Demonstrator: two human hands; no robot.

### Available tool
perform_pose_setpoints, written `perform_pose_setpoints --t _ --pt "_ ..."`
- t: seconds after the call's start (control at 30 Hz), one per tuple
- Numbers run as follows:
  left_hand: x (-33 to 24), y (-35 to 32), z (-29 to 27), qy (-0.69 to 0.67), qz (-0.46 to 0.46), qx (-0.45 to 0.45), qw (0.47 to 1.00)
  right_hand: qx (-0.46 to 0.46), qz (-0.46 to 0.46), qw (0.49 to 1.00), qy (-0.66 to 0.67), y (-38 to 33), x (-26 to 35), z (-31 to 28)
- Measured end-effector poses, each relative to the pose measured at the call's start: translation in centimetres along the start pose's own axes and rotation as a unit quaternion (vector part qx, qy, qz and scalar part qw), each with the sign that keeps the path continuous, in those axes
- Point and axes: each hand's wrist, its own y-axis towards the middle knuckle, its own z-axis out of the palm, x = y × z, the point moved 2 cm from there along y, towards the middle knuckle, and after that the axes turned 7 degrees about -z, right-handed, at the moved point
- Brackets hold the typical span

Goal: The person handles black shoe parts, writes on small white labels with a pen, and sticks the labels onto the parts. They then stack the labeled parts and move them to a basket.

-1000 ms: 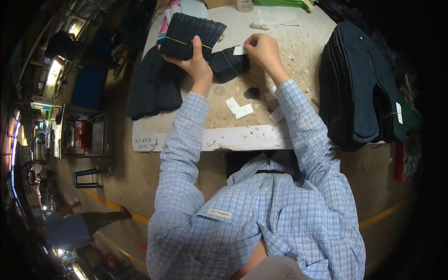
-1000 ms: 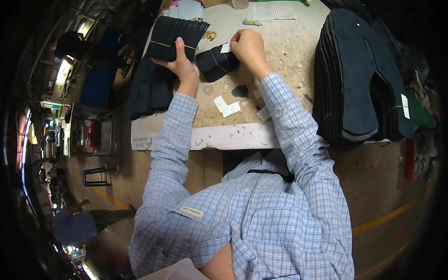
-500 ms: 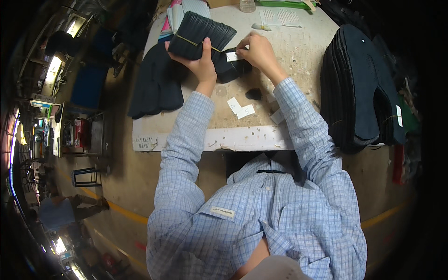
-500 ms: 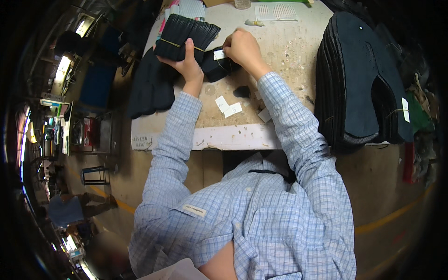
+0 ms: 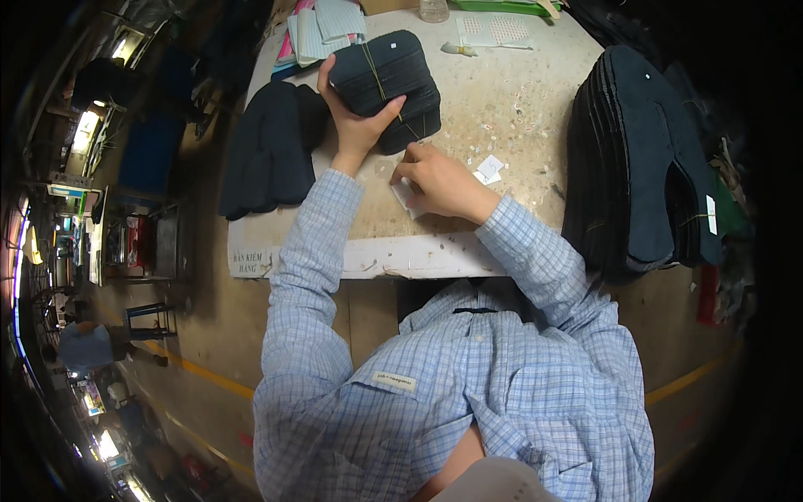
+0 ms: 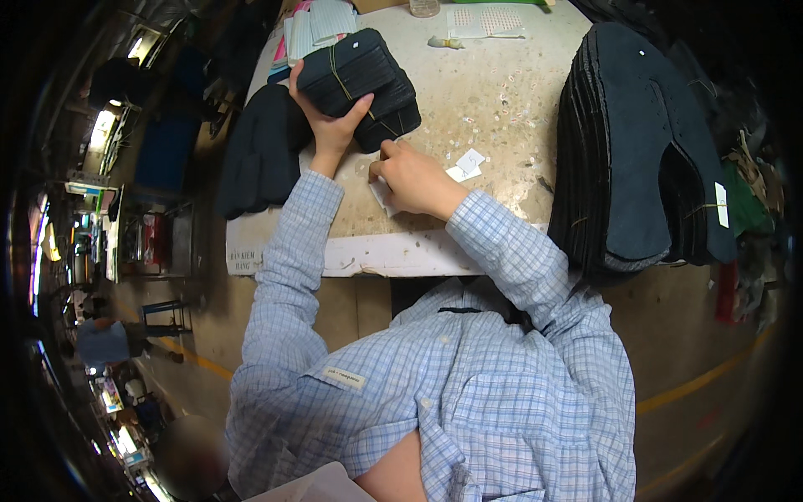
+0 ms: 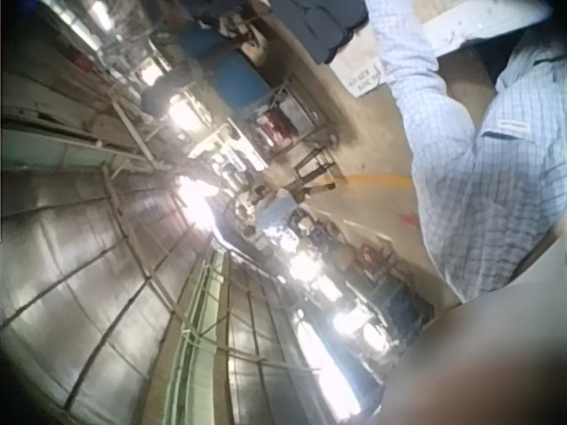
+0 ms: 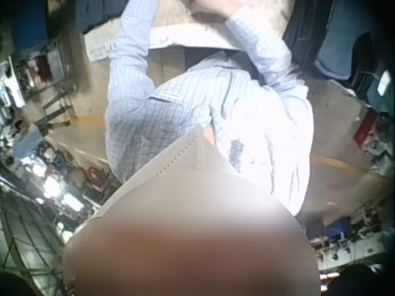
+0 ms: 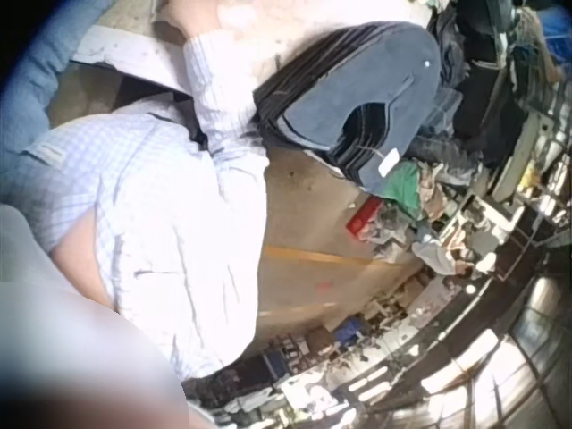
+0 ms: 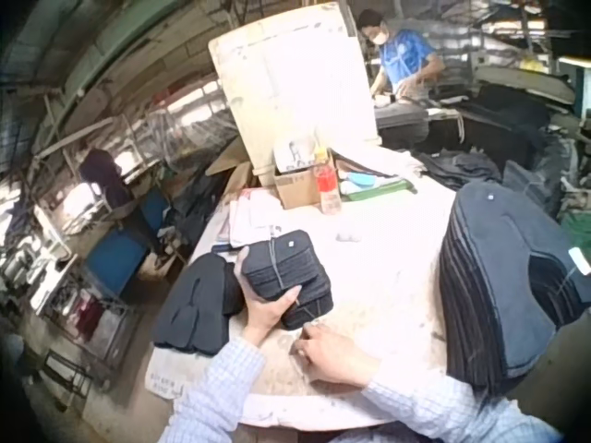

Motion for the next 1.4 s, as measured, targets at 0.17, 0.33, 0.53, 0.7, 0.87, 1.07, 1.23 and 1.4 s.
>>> perform_pose_setpoints --t 0.17,0.33,0.53,0.7,0.87,1.07,1.23,1.4 --pt "0.1 0.0 -0.4 -0.007 -0.007 0.012 1.000 0.000 0.055 0.993 0.106 0.5 -0.7 -1.8" --pt "-0.1 0.5 -1.5 0.004 -0.026 -0.007 1.000 -0.272 0.104 0.918 0.270 0.5 -2.0 -6.9" --pt "1.5 0.6 -0.3 -0.218 -0.161 -0.191 0.943 -0.418 0.158 0.854 0.266 3.8 -3.9 -8.7" --pt "2.0 -0.8 0.1 -0.217 -0.136 -0.214 0.943 -0.355 0.165 0.898 0.199 6.8 -3.9 -8.6" --pt "2.1 -1.0 -0.2 -0.104 -0.086 -0.184 0.974 -0.318 0.132 0.933 0.104 7.5 -3.4 -8.0" --pt "1.0 -0.6 -0.4 -0.065 -0.034 -0.143 0.987 -0.352 0.104 0.929 0.046 7.3 -2.2 -7.8" --pt "-0.3 1.0 -1.5 -0.018 -0.002 -0.015 1.000 -0.347 0.125 0.929 -0.030 1.1 0.1 -7.2" --pt "-1.1 2.0 -2.5 0.080 -0.002 0.078 0.994 -0.068 0.066 0.995 0.015 -3.9 1.3 -2.3"
